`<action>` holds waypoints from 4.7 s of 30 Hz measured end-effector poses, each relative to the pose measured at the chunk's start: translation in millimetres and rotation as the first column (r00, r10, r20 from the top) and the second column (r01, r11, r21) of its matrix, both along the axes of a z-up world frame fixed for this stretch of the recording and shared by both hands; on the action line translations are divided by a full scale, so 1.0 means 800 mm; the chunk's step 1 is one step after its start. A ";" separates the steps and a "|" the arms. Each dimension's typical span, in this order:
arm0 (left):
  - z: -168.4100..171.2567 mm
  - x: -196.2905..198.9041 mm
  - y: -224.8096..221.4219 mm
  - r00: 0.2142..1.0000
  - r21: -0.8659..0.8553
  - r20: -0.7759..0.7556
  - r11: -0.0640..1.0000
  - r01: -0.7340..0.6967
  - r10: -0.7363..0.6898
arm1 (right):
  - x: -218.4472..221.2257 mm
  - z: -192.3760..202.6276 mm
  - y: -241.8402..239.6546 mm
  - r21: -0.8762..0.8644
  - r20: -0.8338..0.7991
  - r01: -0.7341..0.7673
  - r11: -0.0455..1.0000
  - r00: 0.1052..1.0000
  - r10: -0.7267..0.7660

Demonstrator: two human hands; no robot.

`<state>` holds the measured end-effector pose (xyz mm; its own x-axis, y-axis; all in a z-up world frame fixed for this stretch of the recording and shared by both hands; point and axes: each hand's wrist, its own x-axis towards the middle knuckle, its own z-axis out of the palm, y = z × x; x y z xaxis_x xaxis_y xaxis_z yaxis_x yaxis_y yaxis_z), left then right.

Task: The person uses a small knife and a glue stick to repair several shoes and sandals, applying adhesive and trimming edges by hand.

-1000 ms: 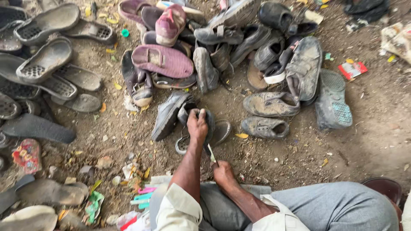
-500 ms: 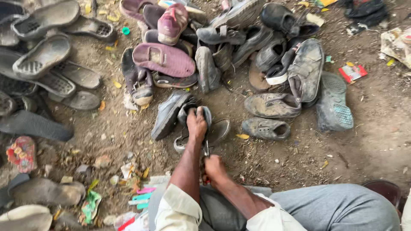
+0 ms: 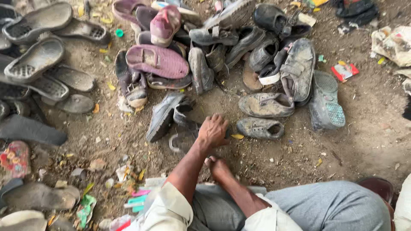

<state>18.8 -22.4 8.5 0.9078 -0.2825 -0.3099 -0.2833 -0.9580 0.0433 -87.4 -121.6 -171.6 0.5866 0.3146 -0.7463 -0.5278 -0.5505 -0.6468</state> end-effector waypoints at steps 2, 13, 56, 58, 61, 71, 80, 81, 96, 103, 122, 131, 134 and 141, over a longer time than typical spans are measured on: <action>-0.008 0.005 0.000 0.995 -0.118 -0.007 0.988 -0.097 0.097 | 0.010 -0.015 0.007 -0.004 -0.010 0.009 1.000 1.000 -0.009; -0.052 0.002 0.048 0.839 -0.395 0.193 0.823 -0.408 0.509 | -0.067 -0.044 -0.004 -0.049 0.269 -0.210 0.976 0.939 0.215; 0.064 -0.122 -0.017 0.645 -0.083 -0.179 0.642 -0.762 0.743 | 0.086 0.337 -0.240 -0.371 0.591 -0.011 0.929 0.769 0.246; 0.070 -0.128 0.029 0.640 -0.108 -0.187 0.632 -0.767 0.745 | 0.094 0.322 -0.222 -0.370 0.669 -0.032 0.928 0.684 0.291; 0.082 -0.104 0.132 0.603 -0.102 -0.073 0.595 -0.797 0.794 | 0.097 0.315 -0.210 -0.367 0.666 -0.095 0.925 0.668 0.332; 0.117 0.036 0.308 0.515 -0.017 0.314 0.548 -0.837 0.797 | 0.056 0.319 -0.158 -0.409 0.530 -0.507 0.758 0.544 0.650; -0.003 -0.097 0.060 0.539 -0.121 0.208 0.568 -0.814 0.816 | 0.070 0.301 -0.155 -0.446 0.425 -0.520 0.728 0.593 0.684; 0.001 -0.097 0.041 0.573 -0.167 0.104 0.583 -0.795 0.813 | 0.070 0.300 -0.151 -0.441 0.470 -0.504 0.743 0.576 0.669; 0.010 -0.039 0.064 0.811 -0.151 0.405 0.906 -0.396 0.422 | 0.074 0.232 -0.160 -0.488 0.557 -0.417 0.767 0.528 0.641; -0.008 -0.028 0.060 0.934 0.303 0.250 0.895 -0.326 0.255 | 0.077 0.209 -0.154 -0.516 0.473 -0.464 0.720 0.547 0.691; 0.001 -0.079 0.066 0.806 -0.118 0.286 0.854 -0.507 0.518 | 0.081 0.228 -0.143 -0.398 0.548 -0.309 0.864 0.675 0.494; -0.001 -0.091 0.051 0.781 -0.082 0.268 0.821 -0.565 0.565 | 0.068 0.220 -0.066 -0.362 0.843 -0.292 0.885 0.303 0.444; -0.013 -0.096 0.057 0.755 -0.200 0.324 0.821 -0.534 0.570 | 0.073 0.214 -0.027 -0.458 0.801 -0.272 0.846 0.287 0.526; -0.057 -0.098 0.065 0.727 -0.306 0.463 0.861 -0.406 0.507 | 0.087 0.208 0.022 -0.624 0.612 -0.315 0.715 0.371 0.698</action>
